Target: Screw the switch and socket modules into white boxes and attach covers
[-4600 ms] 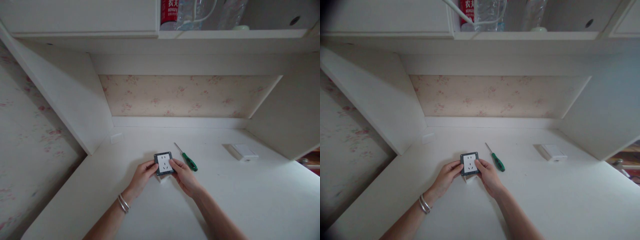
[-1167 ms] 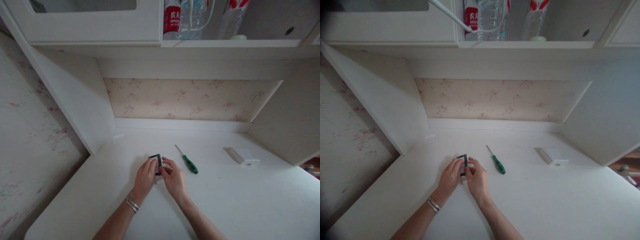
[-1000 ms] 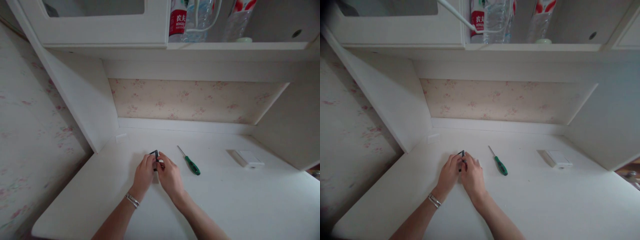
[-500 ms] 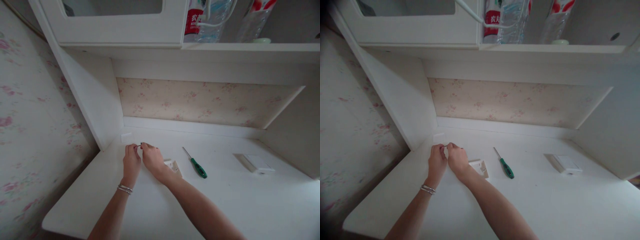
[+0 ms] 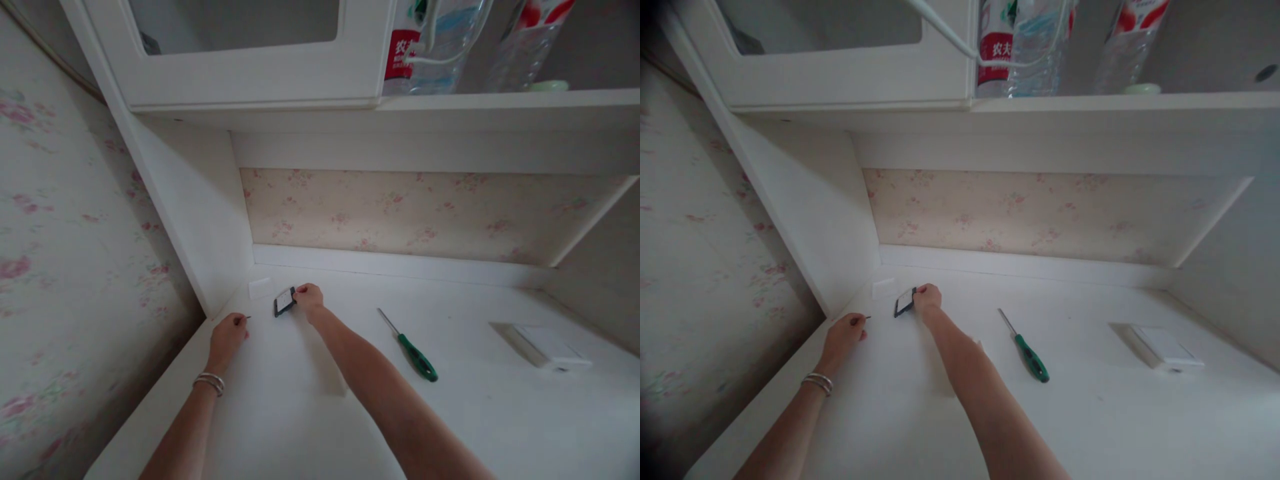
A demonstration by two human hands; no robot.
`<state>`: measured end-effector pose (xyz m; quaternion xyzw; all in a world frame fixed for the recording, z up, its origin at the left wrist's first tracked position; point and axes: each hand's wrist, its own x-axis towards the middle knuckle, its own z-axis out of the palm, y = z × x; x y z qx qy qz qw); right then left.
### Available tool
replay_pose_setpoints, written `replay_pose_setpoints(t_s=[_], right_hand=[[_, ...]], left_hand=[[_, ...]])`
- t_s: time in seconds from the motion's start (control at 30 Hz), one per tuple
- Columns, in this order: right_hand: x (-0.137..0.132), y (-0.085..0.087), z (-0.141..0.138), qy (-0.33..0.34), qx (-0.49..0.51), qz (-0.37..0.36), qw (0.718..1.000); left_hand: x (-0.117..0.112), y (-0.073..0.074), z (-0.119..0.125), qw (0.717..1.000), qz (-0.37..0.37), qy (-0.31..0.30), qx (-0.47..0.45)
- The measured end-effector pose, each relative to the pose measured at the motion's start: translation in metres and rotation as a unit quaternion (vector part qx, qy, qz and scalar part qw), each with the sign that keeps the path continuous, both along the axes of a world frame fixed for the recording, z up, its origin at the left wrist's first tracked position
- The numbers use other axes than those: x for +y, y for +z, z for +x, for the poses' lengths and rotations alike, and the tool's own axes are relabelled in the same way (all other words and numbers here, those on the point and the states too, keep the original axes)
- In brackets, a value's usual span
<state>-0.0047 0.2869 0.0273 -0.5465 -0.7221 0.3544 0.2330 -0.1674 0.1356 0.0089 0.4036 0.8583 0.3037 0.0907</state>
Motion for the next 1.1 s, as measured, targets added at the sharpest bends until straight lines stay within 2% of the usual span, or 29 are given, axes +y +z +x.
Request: replay_pose_setpoints(t_s=[0.1, 0.23, 0.33, 0.4, 0.57, 0.67, 0.77, 0.83, 0.87, 0.9, 0.93, 0.97, 1.0, 1.1], right_hand=[[0.003, -0.002, -0.019, 0.016, -0.031, -0.010, 0.999], [0.003, 0.007, -0.040, 0.073, -0.078, -0.009, 0.994], [0.002, 0.019, -0.040, 0.140, -0.101, 0.008, 0.985], [0.001, 0.027, -0.029, 0.178, -0.106, 0.032, 0.978], [-0.010, 0.047, 0.031, 0.242, -0.108, 0.094, 0.960], [-0.023, 0.064, 0.083, 0.257, -0.116, 0.112, 0.953], [-0.038, 0.084, 0.146, 0.268, -0.134, 0.096, 0.949], [-0.047, 0.094, 0.188, 0.309, -0.156, 0.044, 0.937], [-0.052, 0.096, 0.206, 0.347, -0.184, -0.064, 0.917], [-0.056, 0.097, 0.220, 0.351, -0.210, -0.147, 0.901], [-0.060, 0.095, 0.231, 0.344, -0.233, -0.187, 0.890], [-0.065, 0.092, 0.238, 0.338, -0.258, -0.178, 0.887], [-0.069, 0.086, 0.240, 0.336, -0.285, -0.132, 0.888], [-0.080, 0.066, 0.229, 0.309, -0.334, 0.086, 0.886]], left_hand=[[0.010, -0.003, -0.001, 1.000, 0.002, 0.003, -0.009], [0.022, 0.001, 0.000, 1.000, 0.008, 0.002, 0.003], [0.025, 0.004, -0.002, 1.000, 0.007, -0.008, 0.003], [0.025, 0.003, -0.003, 1.000, 0.007, -0.012, -0.003], [0.024, -0.004, -0.006, 0.999, 0.025, -0.018, -0.019], [0.025, -0.008, -0.006, 0.999, 0.032, -0.009, -0.021], [0.025, -0.010, -0.006, 0.999, 0.036, 0.001, -0.018], [0.024, -0.010, -0.005, 0.999, 0.041, 0.006, -0.008], [0.024, -0.010, -0.004, 0.999, 0.044, 0.008, 0.000], [0.024, -0.009, -0.003, 0.999, 0.048, 0.010, 0.010], [0.024, -0.008, -0.001, 0.998, 0.053, 0.013, 0.021], [0.024, -0.007, 0.001, 0.998, 0.058, 0.016, 0.032], [0.023, -0.005, 0.005, 0.997, 0.064, 0.019, 0.041], [0.019, 0.001, 0.020, 0.994, 0.078, 0.003, 0.077]])
